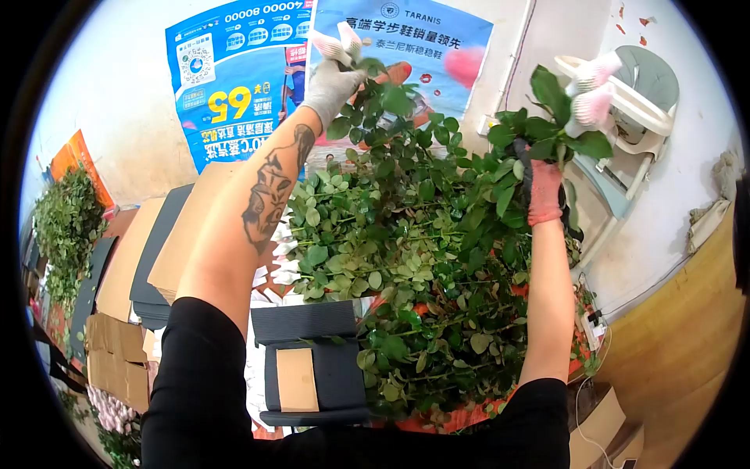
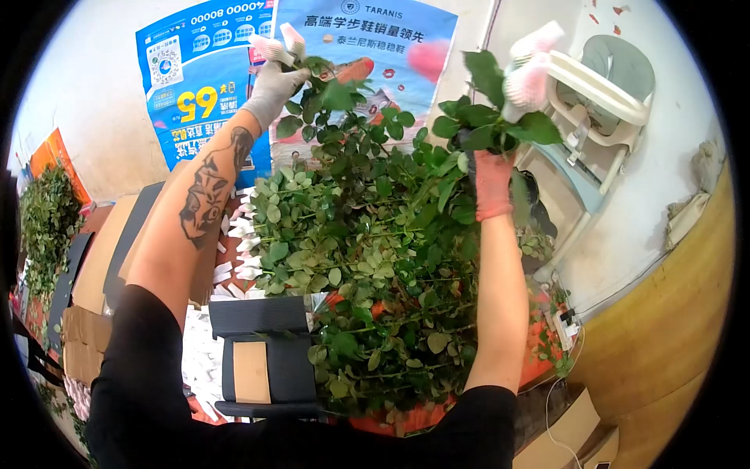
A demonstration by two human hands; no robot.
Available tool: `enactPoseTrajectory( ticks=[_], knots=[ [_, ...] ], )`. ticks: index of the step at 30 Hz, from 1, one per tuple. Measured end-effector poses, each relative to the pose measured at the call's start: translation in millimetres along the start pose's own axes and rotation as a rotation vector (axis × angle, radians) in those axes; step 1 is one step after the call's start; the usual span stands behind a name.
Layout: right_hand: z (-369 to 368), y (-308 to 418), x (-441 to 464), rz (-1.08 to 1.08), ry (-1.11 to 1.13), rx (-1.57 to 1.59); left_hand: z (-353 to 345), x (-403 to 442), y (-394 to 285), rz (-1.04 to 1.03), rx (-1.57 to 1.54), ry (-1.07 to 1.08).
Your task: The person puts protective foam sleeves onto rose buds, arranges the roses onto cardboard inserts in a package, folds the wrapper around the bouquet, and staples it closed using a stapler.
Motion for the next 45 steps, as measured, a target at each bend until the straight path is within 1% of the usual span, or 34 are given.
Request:
enactPoseTrajectory(
  ticks=[3, 4, 5, 7, 8, 9, 10, 11, 13, 14, 15, 16, 17, 18, 19, 21, 23, 25, 26, 28, 29, 31, 32, 33, 34, 35, 36, 37, 38, 39, 41, 43, 44, 45],
  knots=[
    [-36, -12, -12, 0.084, 0.26, -0.531, -5, -5, 0, 0.001, 0.033, -0.043],
    [-38, -23, -9, -0.058, 0.236, -0.158, -7, -5, 0, 0.033, 0.023, 0.007],
    [-47, -29, -9, -0.075, 0.239, -0.213, -10, -4, 2, 0.063, 0.011, 0.058],
    [-71, -37, -22, -0.057, 0.298, -0.486, -14, -10, -6, 0.086, -0.037, 0.111],
    [-83, -43, -26, -0.078, 0.34, -0.432, -16, -14, -15, 0.087, 0.004, 0.195],
    [-93, -50, -26, -0.108, 0.435, -0.151, -20, -17, -17, 0.09, 0.045, 0.28],
    [-104, -57, -27, -0.165, 0.517, 0.127, -26, -21, -17, 0.001, -0.068, 0.35],
    [-120, -58, -29, -0.199, 0.534, 0.061, -31, -25, -17, -0.058, -0.034, 0.363],
    [-151, -55, -27, -0.34, 0.477, -0.432, -37, -29, -28, -0.016, 0.17, 0.589],
    [-160, -59, -25, -0.389, 0.474, -0.543, -41, -27, -25, -0.159, 0.248, 0.61],
    [-154, -77, -20, -0.388, 0.512, -0.578, -40, -25, -26, -0.172, 0.353, 0.641],
    [-135, -104, -16, -0.31, 0.397, -0.536, -40, -23, -27, -0.189, 0.458, 0.672],
    [-139, -102, -16, -0.311, 0.401, -0.532, -40, -22, -28, -0.211, 0.561, 0.701],
    [-148, -93, -18, -0.325, 0.472, -0.707, -42, -24, -31, -0.269, 0.754, 0.674],
    [-155, -83, -22, -0.339, 0.54, -0.884, -39, -26, -32, -0.248, 0.764, 0.676],
    [-160, -76, -27, -0.452, 0.489, -0.863, -35, -30, -31, -0.205, 0.783, 0.68],
    [-170, -74, -32, -0.273, 0.648, -0.972, -35, -38, -19, -0.664, 0.923, 0.24],
    [-170, -71, -32, -0.262, 0.618, -1.031, -36, -44, -15, -0.875, 0.97, 0.01],
    [-143, -92, -21, -0.219, 0.487, -0.986, -35, -48, -33, -0.611, 0.949, 0.191],
    [-153, -78, -23, -0.273, 0.388, -0.818, -36, -45, -9, -0.317, 0.433, 0.29],
    [-129, -104, -2, -0.09, 0.49, -0.909, -36, -44, 4, -0.183, 0.179, 0.277],
    [-139, -106, 9, -0.056, 0.471, -0.81, -24, -60, -5, 0.077, 0.182, 0.229],
    [-150, -104, 9, -0.058, 0.471, -0.805, -21, -58, 14, -0.004, 0.172, 0.157],
    [-165, -103, 7, -0.196, 0.432, -0.595, -17, -57, 40, -0.089, 0.16, 0.088],
    [-172, -104, 6, -0.328, 0.389, -0.383, -7, -60, 51, -0.086, 0.202, -0.064],
    [-167, -118, 14, -0.317, 0.403, -0.631, 9, -62, 61, 0.205, -0.111, -0.168],
    [-163, -133, 22, -0.307, 0.413, -0.88, 35, -68, 78, 0.37, -0.074, -0.346],
    [-173, -131, 19, -0.224, 0.43, -1.178, 56, -80, 91, 0.415, -0.387, -0.566],
    [-175, -134, 17, -0.22, 0.445, -1.176, 74, -85, 108, 0.541, -0.78, -0.65],
    [-174, -137, 13, -0.196, 0.482, -1.089, 99, -82, 157, 0.539, -0.676, -0.648],
    [-178, -133, 0, -0.195, 0.541, -0.815, 110, -88, 169, 0.589, -0.872, -0.416],
    [-173, -138, -5, -0.256, 0.534, -0.691, 104, -88, 172, 0.465, -1.17, -0.033],
    [-172, -137, -7, -0.264, 0.545, -0.686, 93, -94, 142, 0.466, -1.206, 0.028],
    [-175, -135, -8, -0.255, 0.557, -0.818, 84, -88, 139, 0.366, -1.227, 0.209]
  ],
)
Point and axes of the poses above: each hand's wrist, its own x-axis towards the middle knuckle, its own z-axis out of the back of the hand, y = z × x, the point moved 2 cm from there along x, towards the middle knuckle, and after that the axes turned 8 degrees about y, right-handed, at the moved point
